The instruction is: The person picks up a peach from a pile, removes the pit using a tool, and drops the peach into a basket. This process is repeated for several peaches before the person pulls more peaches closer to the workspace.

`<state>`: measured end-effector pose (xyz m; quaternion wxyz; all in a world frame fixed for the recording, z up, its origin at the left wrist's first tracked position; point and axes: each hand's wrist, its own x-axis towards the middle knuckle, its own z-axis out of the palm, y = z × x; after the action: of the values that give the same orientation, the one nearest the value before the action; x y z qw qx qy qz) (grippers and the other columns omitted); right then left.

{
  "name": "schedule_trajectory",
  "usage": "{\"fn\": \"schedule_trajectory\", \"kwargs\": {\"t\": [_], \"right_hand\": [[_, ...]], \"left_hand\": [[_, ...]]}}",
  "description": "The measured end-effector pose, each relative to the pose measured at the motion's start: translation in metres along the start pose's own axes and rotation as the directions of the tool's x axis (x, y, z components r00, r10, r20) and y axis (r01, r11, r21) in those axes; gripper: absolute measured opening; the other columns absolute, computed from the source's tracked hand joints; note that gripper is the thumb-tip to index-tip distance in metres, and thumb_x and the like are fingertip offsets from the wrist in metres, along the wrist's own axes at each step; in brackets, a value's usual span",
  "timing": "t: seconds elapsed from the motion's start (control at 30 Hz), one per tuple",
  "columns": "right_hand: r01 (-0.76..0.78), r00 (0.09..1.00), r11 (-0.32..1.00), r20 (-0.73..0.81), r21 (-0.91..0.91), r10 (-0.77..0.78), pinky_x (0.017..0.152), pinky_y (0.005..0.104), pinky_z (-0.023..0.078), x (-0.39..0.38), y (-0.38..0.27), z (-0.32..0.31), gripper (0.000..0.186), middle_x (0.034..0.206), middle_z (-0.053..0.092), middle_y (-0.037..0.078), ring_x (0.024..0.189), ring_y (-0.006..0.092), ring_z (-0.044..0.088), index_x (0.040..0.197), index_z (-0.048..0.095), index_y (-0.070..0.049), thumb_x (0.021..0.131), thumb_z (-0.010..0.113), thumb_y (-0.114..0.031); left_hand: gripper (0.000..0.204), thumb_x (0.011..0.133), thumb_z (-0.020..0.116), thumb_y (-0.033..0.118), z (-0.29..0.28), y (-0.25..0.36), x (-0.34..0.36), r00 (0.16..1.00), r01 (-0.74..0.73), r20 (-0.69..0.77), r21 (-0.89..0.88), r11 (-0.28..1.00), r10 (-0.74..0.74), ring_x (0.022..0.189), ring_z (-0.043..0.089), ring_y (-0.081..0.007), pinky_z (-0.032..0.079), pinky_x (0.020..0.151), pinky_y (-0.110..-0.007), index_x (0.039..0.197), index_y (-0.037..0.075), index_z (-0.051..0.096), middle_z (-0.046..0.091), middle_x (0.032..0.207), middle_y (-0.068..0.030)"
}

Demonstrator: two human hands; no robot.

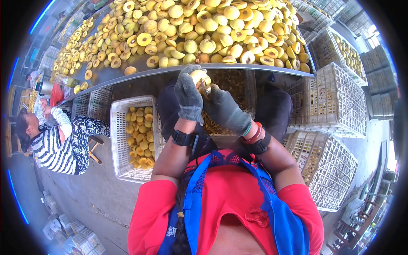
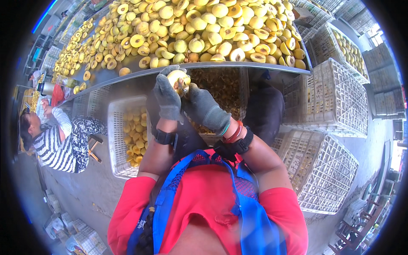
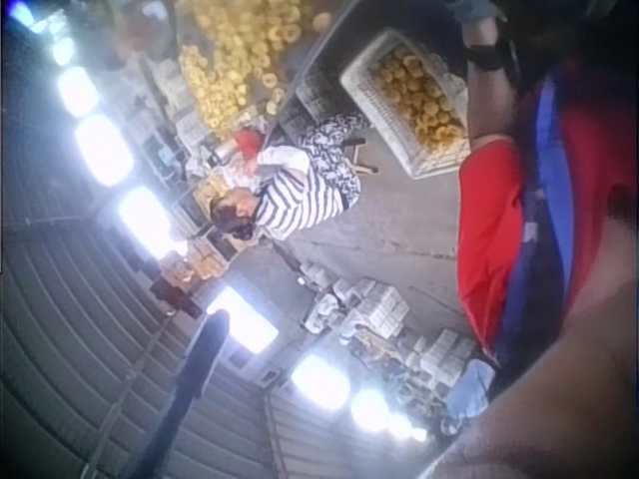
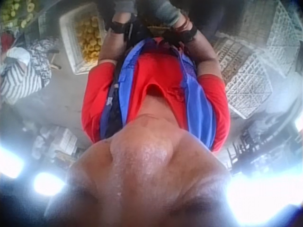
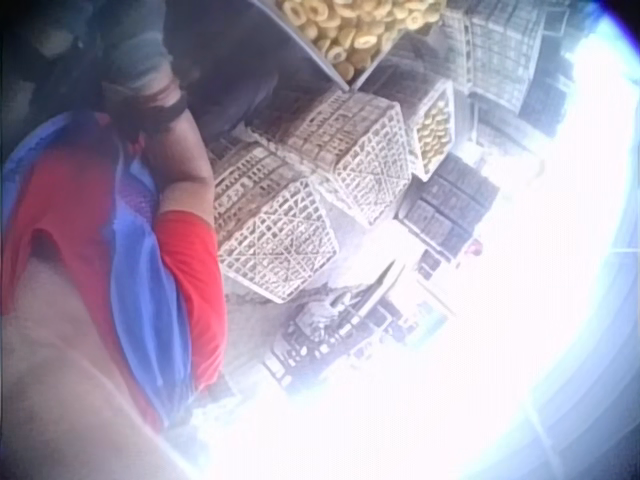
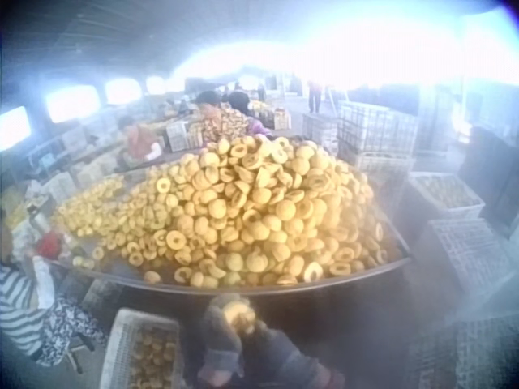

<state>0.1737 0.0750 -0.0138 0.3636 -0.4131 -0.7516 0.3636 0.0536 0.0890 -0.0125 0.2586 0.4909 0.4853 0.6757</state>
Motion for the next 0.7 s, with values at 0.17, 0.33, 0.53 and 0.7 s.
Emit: {"fn": "schedule_trajectory", "kwargs": {"t": [0.17,0.33,0.53,0.7], "right_hand": [[-0.126,0.987,0.982,0.082,-0.142,0.138,0.062,0.0464,0.049,-0.002,-0.002,0.005,0.033,0.078,0.062,0.027,0.077,0.044,0.061,0.099,0.054,0.003,0.081,0.064,-0.022],[-0.222,0.96,0.837,0.262,0.501,0.098,0.053,0.0277,0.044,-0.005,-0.024,-0.01,0.018,0.076,0.063,0.006,0.058,0.0168,0.058,0.103,0.057,-0.001,0.088,0.06,-0.012],[-0.611,0.715,0.554,0.694,0.565,0.081,0.047,0.0201,0.038,-0.004,-0.011,-0.03,0.011,0.07,0.054,-0.002,0.053,0.0061,0.049,0.095,0.057,-0.006,0.09,0.059,-0.015],[-0.659,0.682,0.487,0.728,0.573,0.066,0.044,0.021,0.039,-0.008,-0.003,-0.024,0.014,0.067,0.052,-0.002,0.05,0.0065,0.049,0.096,0.056,-0.003,0.083,0.059,-0.006]], "left_hand": [[0.069,0.096,0.03,0.059,-0.004,-0.001,-0.001,0.996,0.077,0.049,-0.006,0.997,-0.077,0.084,0.065,-0.0218,0.053,0.077,-0.032,0.103,-0.003,0.059,0.066,0.091,-0.0144],[0.057,0.099,0.034,0.047,-0.004,0.002,0.0,0.995,0.041,0.094,-0.199,0.979,-0.023,0.085,0.064,-0.0215,0.051,0.079,-0.032,0.097,-0.002,0.063,0.067,0.091,-0.0134],[0.062,0.093,0.043,0.056,-0.02,0.011,0.006,0.932,0.048,0.36,-0.23,0.972,0.039,0.08,0.066,-0.0207,0.053,0.075,-0.032,0.099,-0.003,0.063,0.068,0.088,-0.0134],[0.058,0.094,0.045,0.053,-0.028,0.01,0.005,0.891,-0.033,0.444,-0.133,0.991,0.09,0.081,0.067,-0.0225,0.053,0.074,-0.032,0.097,-0.002,0.066,0.069,0.087,-0.014]]}}
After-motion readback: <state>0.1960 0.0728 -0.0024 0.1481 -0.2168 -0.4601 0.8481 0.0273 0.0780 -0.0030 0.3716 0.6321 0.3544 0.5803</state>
